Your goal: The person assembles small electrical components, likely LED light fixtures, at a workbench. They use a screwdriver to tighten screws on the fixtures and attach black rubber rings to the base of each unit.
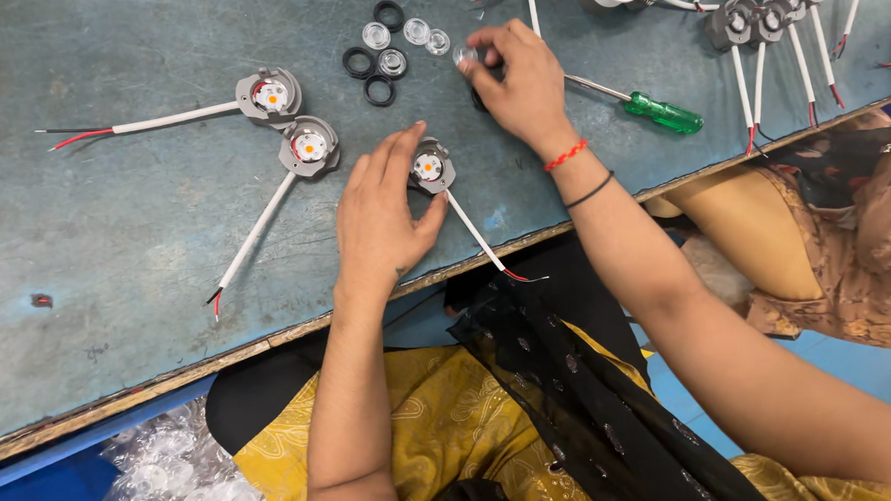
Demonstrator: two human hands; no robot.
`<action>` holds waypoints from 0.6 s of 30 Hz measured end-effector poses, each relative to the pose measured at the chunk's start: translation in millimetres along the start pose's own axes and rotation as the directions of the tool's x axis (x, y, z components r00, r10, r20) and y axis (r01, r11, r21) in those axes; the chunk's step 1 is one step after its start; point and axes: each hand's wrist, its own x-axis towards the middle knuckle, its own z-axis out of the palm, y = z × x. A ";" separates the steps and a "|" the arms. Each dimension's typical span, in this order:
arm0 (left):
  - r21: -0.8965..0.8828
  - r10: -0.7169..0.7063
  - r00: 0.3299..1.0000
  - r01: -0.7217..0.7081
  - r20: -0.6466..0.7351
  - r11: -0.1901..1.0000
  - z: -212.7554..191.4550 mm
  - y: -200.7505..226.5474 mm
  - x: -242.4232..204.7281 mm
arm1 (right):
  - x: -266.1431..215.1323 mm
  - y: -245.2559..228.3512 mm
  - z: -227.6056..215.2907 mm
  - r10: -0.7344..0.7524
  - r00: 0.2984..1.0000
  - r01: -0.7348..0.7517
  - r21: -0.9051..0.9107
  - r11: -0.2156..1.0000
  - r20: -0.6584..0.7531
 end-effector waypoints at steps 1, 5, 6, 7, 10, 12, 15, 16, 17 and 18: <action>0.000 -0.001 1.000 0.001 -0.001 1.000 -0.2 -0.1 0.4 | -3.0 1.6 -2.3 -0.024 0.999 0.022 0.065 0.998 0.024; -0.001 0.005 1.000 -0.005 -0.013 1.000 -0.9 0.2 0.6 | -12.1 6.0 -10.5 0.032 0.996 -0.059 0.342 0.938 0.084; 0.004 0.006 1.000 -0.006 -0.011 1.000 -1.2 0.5 0.4 | -13.4 5.5 -11.9 0.084 0.992 -0.117 0.409 0.905 0.098; 0.007 0.007 1.000 -0.007 -0.009 1.000 -1.3 1.1 0.4 | -15.2 4.7 -14.8 0.151 0.982 -0.188 0.480 0.857 0.114; 0.003 -0.002 1.000 0.002 0.000 1.000 -2.7 3.6 1.6 | -23.5 -5.1 -24.6 0.238 0.959 -0.283 0.633 0.721 0.157; 0.004 -0.002 1.000 0.001 0.007 1.000 -5.1 4.5 2.7 | -41.0 -17.4 -33.2 0.162 0.975 -0.222 0.685 0.694 0.152; -0.011 0.036 0.999 -0.035 0.022 0.999 -8.7 7.1 1.6 | -67.2 -32.3 -38.8 -0.011 0.997 -0.046 0.700 0.713 0.076; -0.031 0.055 0.998 -0.054 0.020 0.998 -9.6 8.9 0.7 | -74.4 -35.6 -38.8 0.018 0.999 -0.048 0.719 0.694 0.049; -0.052 0.073 0.997 -0.072 0.015 0.996 -10.4 10.1 0.4 | -80.0 -37.9 -37.6 0.046 0.999 -0.049 0.737 0.674 0.024; -0.050 0.090 0.996 -0.090 0.004 0.995 -11.5 10.4 0.6 | -83.5 -38.3 -36.1 0.075 0.997 -0.049 0.754 0.655 0.000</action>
